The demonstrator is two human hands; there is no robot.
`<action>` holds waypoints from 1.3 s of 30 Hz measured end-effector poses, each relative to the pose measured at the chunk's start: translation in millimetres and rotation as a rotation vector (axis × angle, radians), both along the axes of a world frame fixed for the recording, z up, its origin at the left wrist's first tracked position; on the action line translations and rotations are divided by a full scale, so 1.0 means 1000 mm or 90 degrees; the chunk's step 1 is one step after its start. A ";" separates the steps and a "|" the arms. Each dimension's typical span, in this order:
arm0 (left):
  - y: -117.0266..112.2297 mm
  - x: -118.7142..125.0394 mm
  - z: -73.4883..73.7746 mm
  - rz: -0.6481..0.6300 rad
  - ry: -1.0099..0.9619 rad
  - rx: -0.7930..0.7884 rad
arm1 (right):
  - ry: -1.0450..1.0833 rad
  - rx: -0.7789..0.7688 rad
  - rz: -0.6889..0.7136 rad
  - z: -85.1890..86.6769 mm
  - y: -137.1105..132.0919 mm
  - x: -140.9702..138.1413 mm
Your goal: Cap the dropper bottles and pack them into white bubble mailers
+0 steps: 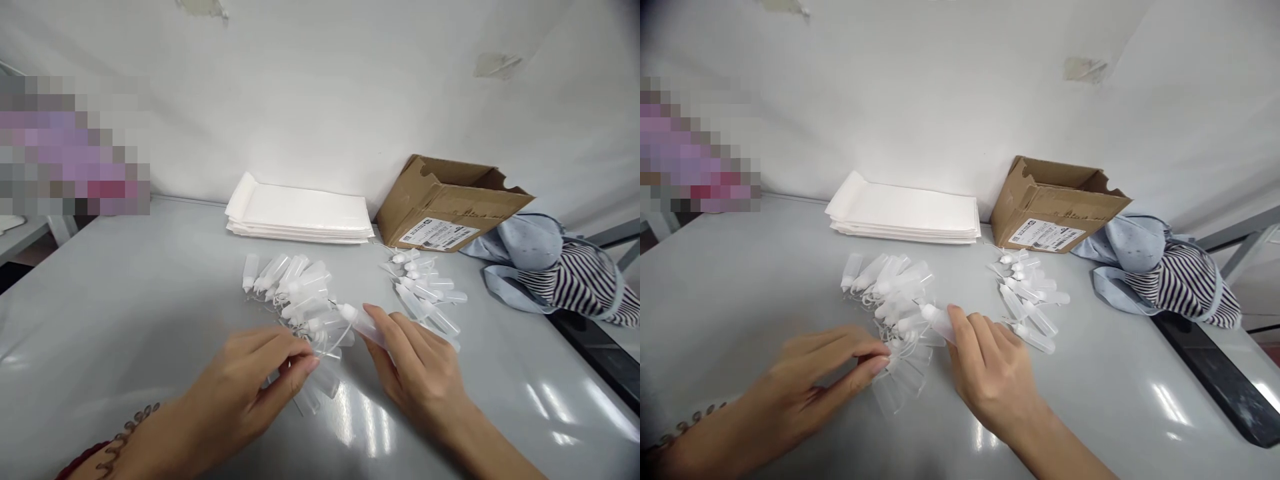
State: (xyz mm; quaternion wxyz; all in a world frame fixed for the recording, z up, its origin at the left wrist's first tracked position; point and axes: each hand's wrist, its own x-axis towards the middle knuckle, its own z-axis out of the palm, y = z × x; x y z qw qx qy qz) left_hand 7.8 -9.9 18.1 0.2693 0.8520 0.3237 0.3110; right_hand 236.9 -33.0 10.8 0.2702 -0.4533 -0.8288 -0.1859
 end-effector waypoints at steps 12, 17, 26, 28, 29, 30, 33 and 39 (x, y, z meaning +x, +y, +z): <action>0.000 -0.001 -0.005 0.041 -0.009 0.045 | 0.076 -0.060 0.037 0.001 0.000 0.002; 0.004 -0.001 -0.009 0.070 0.021 0.104 | 0.057 -0.057 0.101 0.000 0.001 0.001; 0.003 -0.002 -0.008 0.078 0.021 0.095 | 0.062 -0.074 0.119 -0.001 0.000 0.000; 0.003 -0.002 -0.007 0.087 0.009 0.068 | 0.064 -0.079 0.121 -0.001 -0.001 -0.001; 0.003 -0.002 -0.006 0.092 0.003 0.055 | 0.064 -0.082 0.123 -0.001 -0.001 -0.001; 0.004 -0.001 -0.005 0.096 -0.001 0.046 | 0.063 -0.085 0.126 -0.001 -0.001 -0.001; 0.005 0.000 -0.002 0.103 -0.003 0.037 | 0.059 -0.092 0.130 0.000 -0.002 -0.002; 0.004 0.000 0.001 0.101 -0.012 0.025 | 0.057 -0.110 0.127 0.002 -0.003 -0.003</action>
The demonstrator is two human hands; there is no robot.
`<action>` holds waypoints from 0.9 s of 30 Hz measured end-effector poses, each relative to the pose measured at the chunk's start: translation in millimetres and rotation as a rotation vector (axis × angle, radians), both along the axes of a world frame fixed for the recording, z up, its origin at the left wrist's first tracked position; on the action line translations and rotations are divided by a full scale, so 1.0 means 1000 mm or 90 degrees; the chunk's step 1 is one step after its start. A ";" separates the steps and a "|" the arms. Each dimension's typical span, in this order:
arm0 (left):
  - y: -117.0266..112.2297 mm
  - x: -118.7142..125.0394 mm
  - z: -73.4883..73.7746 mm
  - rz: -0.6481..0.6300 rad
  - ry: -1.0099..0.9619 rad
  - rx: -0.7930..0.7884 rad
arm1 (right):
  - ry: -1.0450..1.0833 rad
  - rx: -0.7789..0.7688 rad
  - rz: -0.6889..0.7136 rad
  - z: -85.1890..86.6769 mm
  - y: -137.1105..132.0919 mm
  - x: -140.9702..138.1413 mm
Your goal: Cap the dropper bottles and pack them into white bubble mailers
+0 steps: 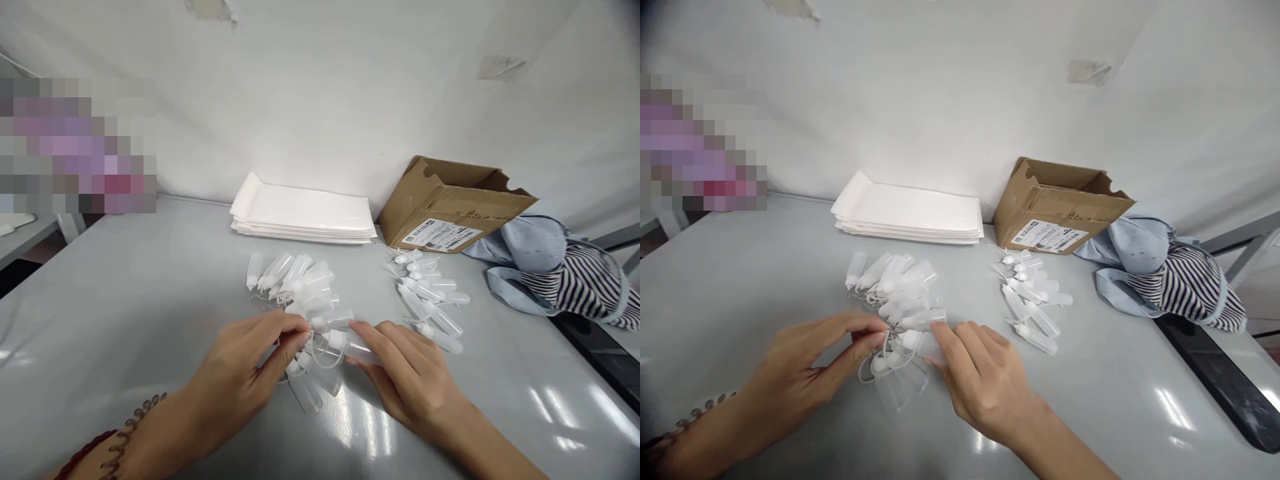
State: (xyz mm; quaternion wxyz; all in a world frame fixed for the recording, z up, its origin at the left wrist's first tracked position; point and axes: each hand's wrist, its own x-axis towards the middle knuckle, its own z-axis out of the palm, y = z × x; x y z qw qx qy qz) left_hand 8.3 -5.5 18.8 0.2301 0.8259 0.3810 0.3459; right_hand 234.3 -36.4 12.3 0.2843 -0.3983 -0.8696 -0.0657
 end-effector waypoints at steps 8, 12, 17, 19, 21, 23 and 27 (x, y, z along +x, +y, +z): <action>-0.001 -0.001 0.000 0.008 -0.001 -0.020 | 0.012 0.014 -0.005 0.000 0.000 0.001; 0.001 -0.001 0.001 0.000 0.003 -0.020 | 0.009 0.018 -0.004 0.000 -0.001 0.000; 0.001 -0.001 -0.001 0.002 0.004 -0.013 | 0.011 0.007 0.005 0.002 -0.002 -0.001; 0.001 -0.002 -0.001 -0.001 0.003 -0.017 | 0.010 0.000 0.006 0.002 -0.002 -0.001; 0.000 -0.002 -0.001 -0.003 0.002 -0.024 | 0.008 -0.002 0.005 0.001 -0.002 -0.001; 0.000 -0.002 -0.001 -0.007 -0.005 -0.024 | 0.007 0.001 0.005 0.001 -0.002 -0.001; 0.001 -0.002 -0.002 -0.021 -0.015 -0.020 | 0.016 0.006 0.010 0.001 -0.002 -0.001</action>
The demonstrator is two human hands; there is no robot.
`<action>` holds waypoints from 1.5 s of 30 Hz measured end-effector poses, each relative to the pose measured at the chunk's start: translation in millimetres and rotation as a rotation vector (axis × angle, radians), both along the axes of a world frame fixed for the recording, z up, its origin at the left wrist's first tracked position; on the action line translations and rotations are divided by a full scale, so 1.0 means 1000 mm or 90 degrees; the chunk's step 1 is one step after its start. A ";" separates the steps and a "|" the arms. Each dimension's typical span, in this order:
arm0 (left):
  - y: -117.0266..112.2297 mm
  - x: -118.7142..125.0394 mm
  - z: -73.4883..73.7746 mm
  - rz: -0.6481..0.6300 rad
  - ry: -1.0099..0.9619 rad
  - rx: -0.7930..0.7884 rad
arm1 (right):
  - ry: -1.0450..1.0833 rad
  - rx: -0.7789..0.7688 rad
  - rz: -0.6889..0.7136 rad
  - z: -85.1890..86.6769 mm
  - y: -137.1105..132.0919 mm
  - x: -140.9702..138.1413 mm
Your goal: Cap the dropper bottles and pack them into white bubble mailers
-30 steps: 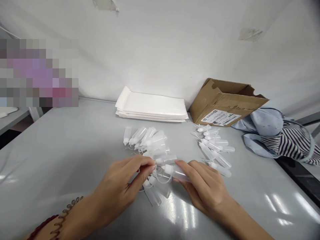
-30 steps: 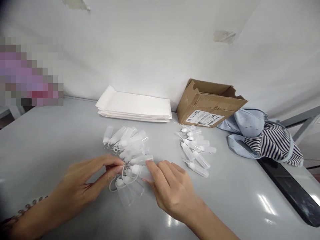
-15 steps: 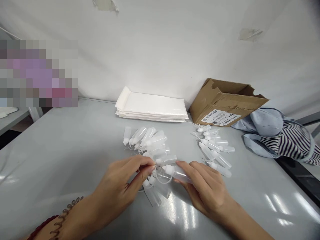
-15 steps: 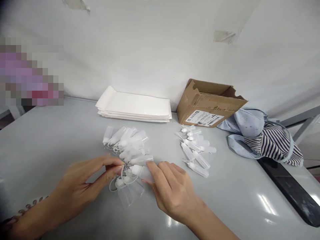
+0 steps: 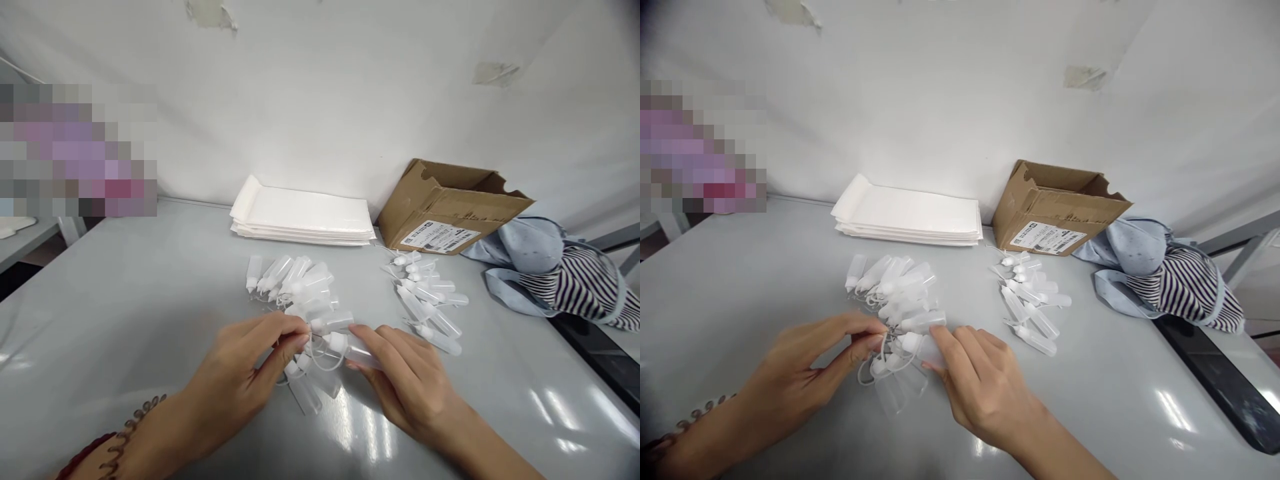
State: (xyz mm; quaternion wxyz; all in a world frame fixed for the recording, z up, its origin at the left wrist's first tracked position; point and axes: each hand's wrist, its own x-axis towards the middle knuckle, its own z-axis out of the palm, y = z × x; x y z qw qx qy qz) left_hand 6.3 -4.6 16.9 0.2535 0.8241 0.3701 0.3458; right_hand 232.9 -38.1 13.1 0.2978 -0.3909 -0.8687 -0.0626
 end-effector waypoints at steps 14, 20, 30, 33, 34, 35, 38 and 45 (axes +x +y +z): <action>0.002 0.003 -0.008 -0.048 0.009 0.128 | -0.070 0.062 -0.031 -0.001 0.004 0.005; 0.008 0.003 -0.015 -0.031 0.070 0.233 | -0.121 0.144 -0.074 -0.006 0.009 0.008; 0.011 0.003 -0.019 -0.039 0.088 0.256 | -0.136 0.181 -0.075 -0.009 0.014 0.007; 0.010 0.003 -0.018 -0.048 0.076 0.278 | -0.131 0.172 -0.068 -0.008 0.013 0.008; 0.009 0.004 -0.017 -0.050 0.070 0.286 | -0.128 0.169 -0.066 -0.008 0.012 0.008; 0.009 0.004 -0.017 -0.051 0.064 0.294 | -0.126 0.165 -0.065 -0.009 0.012 0.008; 0.010 0.003 -0.018 -0.055 0.058 0.309 | -0.123 0.151 -0.065 -0.010 0.011 0.008; 0.012 0.001 -0.021 -0.073 0.059 0.311 | -0.117 0.116 -0.051 -0.013 0.008 0.008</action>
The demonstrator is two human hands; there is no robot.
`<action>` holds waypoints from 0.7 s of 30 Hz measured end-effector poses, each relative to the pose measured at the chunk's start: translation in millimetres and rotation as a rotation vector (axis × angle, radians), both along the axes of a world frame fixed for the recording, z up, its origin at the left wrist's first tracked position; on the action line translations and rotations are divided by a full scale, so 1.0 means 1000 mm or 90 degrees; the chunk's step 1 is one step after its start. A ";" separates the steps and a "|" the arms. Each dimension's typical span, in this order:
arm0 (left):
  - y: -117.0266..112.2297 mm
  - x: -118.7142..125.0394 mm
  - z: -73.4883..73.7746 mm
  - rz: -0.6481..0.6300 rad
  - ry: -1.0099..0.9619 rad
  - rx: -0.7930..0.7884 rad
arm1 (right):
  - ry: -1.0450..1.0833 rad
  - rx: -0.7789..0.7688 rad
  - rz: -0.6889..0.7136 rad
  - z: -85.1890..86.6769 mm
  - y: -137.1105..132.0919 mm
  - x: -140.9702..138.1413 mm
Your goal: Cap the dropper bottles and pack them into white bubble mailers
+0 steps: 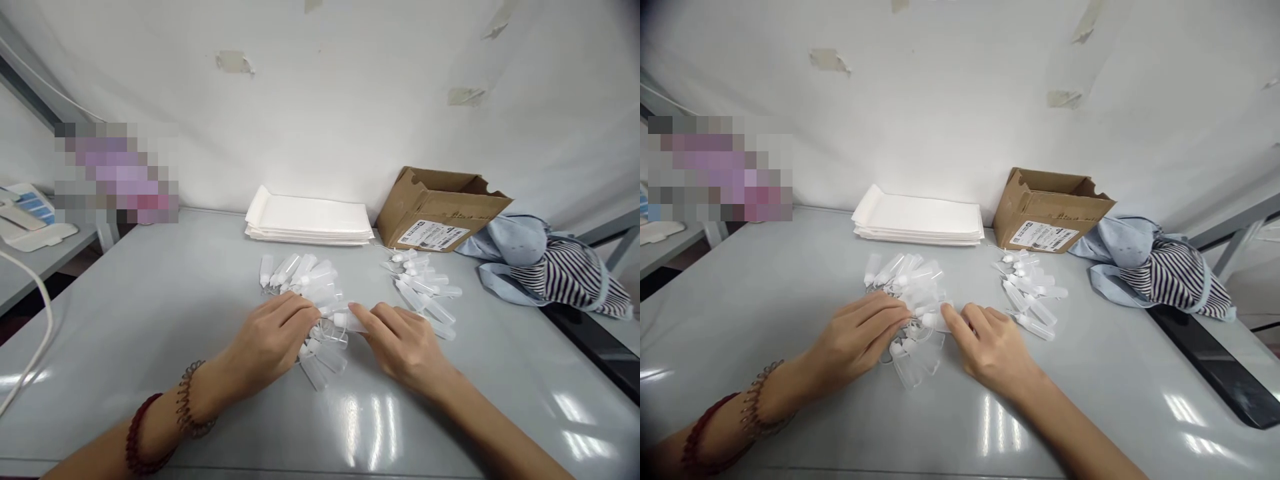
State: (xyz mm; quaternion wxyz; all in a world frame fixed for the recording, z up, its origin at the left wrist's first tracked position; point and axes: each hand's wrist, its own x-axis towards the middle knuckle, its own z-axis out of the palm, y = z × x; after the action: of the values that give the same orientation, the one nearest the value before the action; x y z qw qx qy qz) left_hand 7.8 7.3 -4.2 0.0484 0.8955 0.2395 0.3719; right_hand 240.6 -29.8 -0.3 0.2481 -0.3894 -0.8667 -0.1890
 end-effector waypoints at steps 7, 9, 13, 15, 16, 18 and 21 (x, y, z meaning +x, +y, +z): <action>-0.002 0.000 0.003 -0.024 -0.033 -0.009 | 0.019 -0.025 0.017 0.000 -0.001 -0.001; -0.002 -0.001 0.003 -0.027 -0.031 -0.014 | 0.019 -0.030 0.019 0.000 -0.001 -0.002; -0.001 -0.001 0.001 -0.033 -0.032 -0.007 | 0.023 -0.038 0.025 0.000 -0.001 -0.003; -0.002 -0.001 0.002 -0.038 -0.036 -0.010 | 0.031 -0.051 0.026 0.001 -0.001 -0.003; -0.003 -0.001 0.004 -0.039 -0.040 -0.017 | 0.034 -0.059 0.027 0.002 -0.001 -0.003; -0.004 0.000 0.008 -0.036 -0.050 -0.045 | 0.048 -0.079 0.030 0.004 -0.001 -0.003; -0.007 0.000 0.015 -0.022 -0.073 -0.109 | 0.075 -0.083 0.030 0.007 -0.002 -0.003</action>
State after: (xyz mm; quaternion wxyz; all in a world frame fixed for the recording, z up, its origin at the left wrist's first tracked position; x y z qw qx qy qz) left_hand 7.9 0.8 11.2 0.1450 0.8694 0.2518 0.3996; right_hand 238.1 -31.4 7.1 0.2768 -0.3947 -0.8701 -0.1029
